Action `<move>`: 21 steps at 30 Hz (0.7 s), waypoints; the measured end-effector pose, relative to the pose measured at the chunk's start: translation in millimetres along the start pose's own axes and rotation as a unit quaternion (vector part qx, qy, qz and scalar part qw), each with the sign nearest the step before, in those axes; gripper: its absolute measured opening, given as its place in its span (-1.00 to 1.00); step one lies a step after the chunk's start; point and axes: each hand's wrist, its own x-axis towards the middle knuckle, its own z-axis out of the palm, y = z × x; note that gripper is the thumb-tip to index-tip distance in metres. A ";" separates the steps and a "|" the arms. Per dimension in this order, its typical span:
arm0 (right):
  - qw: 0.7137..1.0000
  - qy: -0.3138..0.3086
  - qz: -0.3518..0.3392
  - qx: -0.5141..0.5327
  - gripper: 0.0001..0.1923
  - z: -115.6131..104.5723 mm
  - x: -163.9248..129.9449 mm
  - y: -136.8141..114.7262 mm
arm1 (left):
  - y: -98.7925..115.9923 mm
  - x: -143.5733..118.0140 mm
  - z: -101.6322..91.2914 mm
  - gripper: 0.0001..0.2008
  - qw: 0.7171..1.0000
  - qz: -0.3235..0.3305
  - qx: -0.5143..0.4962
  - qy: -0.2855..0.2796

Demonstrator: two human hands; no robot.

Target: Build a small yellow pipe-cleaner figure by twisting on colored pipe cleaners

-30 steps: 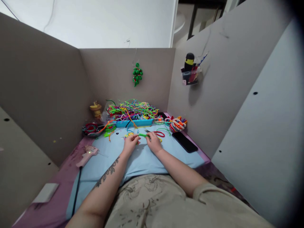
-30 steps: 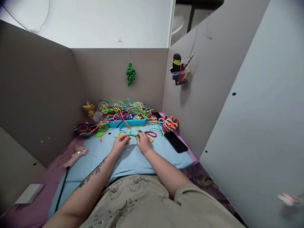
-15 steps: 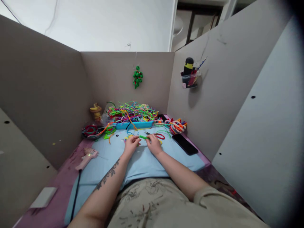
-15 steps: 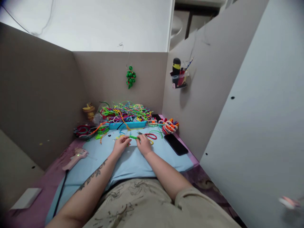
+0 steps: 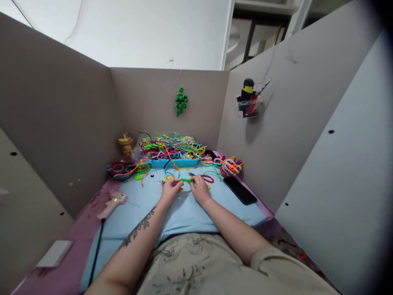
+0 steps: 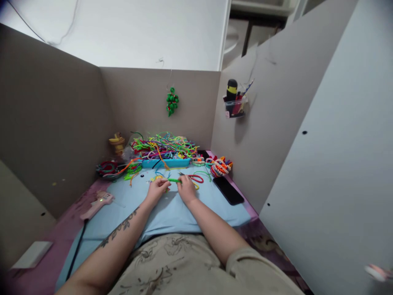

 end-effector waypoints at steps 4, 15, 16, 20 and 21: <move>0.999 -0.014 -0.028 0.028 -0.93 -1.7 0.0 -3.0 | 2.3 -1.2 -0.9 -0.74 1.000 0.015 0.013 0.008; 0.998 -0.030 -0.049 0.034 -0.94 -3.6 -0.1 -8.7 | 8.0 -2.9 0.6 -0.71 0.998 0.053 0.027 0.025; 0.998 -0.031 -0.047 0.034 -0.94 -4.5 0.6 -10.3 | 8.2 -3.6 0.5 -0.71 0.998 0.047 0.029 0.031; 0.996 -0.060 -0.042 0.043 -0.93 -10.1 9.5 -20.4 | 10.9 -5.1 -0.7 -0.72 0.998 0.003 0.014 0.064; 0.996 -0.069 -0.040 0.047 -0.93 -11.5 13.8 -22.6 | 13.6 -4.6 -1.0 -0.72 0.998 -0.006 0.009 0.069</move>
